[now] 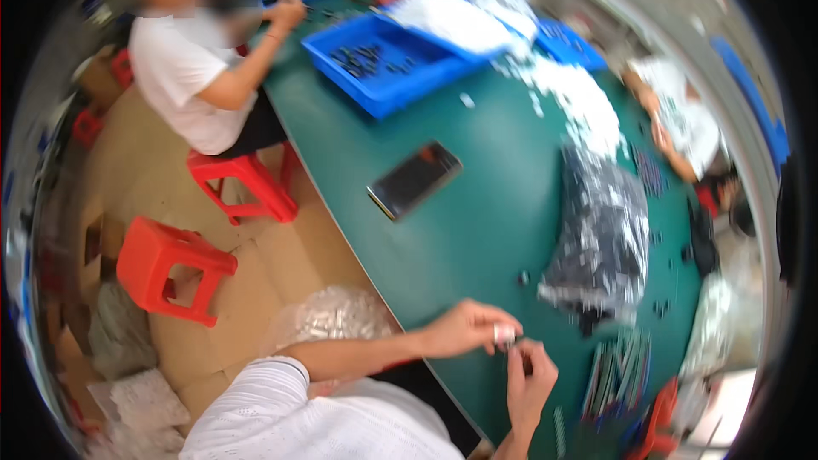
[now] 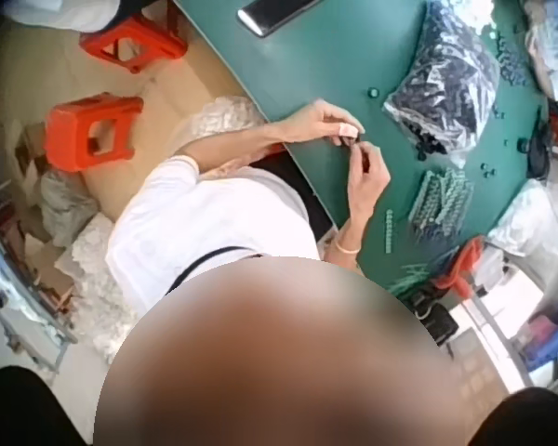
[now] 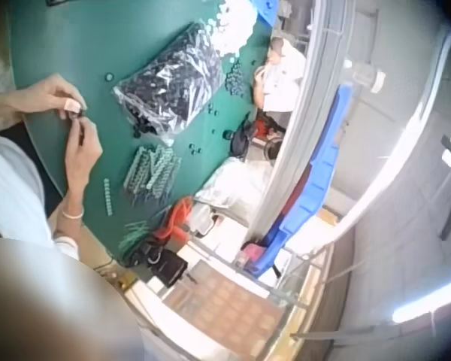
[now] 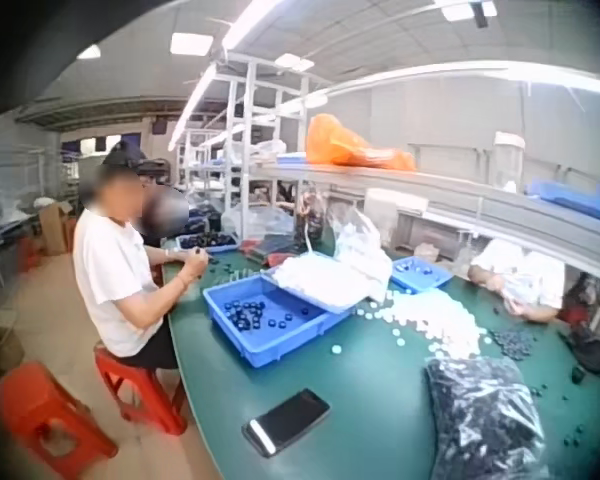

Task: Assembling small electronic components by snapping circular bases onto wire-lead pieces at a factory workbench.

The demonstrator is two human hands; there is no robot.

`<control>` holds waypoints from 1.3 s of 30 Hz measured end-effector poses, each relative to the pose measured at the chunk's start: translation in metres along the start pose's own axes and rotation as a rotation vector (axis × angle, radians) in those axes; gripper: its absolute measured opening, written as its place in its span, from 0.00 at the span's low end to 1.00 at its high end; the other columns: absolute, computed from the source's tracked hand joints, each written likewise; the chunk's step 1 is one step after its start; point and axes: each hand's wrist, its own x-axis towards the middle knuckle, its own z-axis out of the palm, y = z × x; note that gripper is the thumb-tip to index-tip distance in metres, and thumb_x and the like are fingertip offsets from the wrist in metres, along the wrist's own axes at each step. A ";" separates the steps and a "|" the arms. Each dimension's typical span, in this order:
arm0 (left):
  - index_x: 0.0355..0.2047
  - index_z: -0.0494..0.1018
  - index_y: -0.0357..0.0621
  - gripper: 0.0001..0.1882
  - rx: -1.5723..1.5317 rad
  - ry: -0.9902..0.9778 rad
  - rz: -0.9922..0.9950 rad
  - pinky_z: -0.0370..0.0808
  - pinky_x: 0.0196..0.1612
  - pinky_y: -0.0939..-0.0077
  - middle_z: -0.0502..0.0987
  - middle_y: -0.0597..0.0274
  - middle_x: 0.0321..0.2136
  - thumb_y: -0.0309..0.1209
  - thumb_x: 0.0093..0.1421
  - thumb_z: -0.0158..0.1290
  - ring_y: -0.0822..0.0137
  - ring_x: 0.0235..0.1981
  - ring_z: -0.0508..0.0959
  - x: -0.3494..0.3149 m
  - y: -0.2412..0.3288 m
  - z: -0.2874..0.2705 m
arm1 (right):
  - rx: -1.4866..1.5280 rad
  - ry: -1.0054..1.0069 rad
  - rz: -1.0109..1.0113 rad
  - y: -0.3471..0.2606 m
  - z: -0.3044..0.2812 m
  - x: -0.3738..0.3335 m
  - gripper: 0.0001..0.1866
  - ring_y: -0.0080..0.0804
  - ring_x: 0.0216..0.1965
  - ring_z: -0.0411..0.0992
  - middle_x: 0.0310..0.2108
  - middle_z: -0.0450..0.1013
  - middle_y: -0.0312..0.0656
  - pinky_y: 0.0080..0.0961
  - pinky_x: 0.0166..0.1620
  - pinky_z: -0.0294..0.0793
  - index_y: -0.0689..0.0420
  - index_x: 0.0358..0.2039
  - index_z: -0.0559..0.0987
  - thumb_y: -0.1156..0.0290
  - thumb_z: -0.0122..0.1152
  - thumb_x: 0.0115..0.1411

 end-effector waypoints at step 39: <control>0.45 0.77 0.35 0.12 0.382 -0.095 -0.215 0.77 0.36 0.82 0.80 0.63 0.35 0.29 0.66 0.51 0.76 0.35 0.79 -0.013 0.017 0.038 | -0.197 -0.071 -0.222 0.033 -0.039 -0.045 0.05 0.39 0.21 0.71 0.24 0.72 0.40 0.30 0.25 0.68 0.57 0.29 0.76 0.72 0.63 0.56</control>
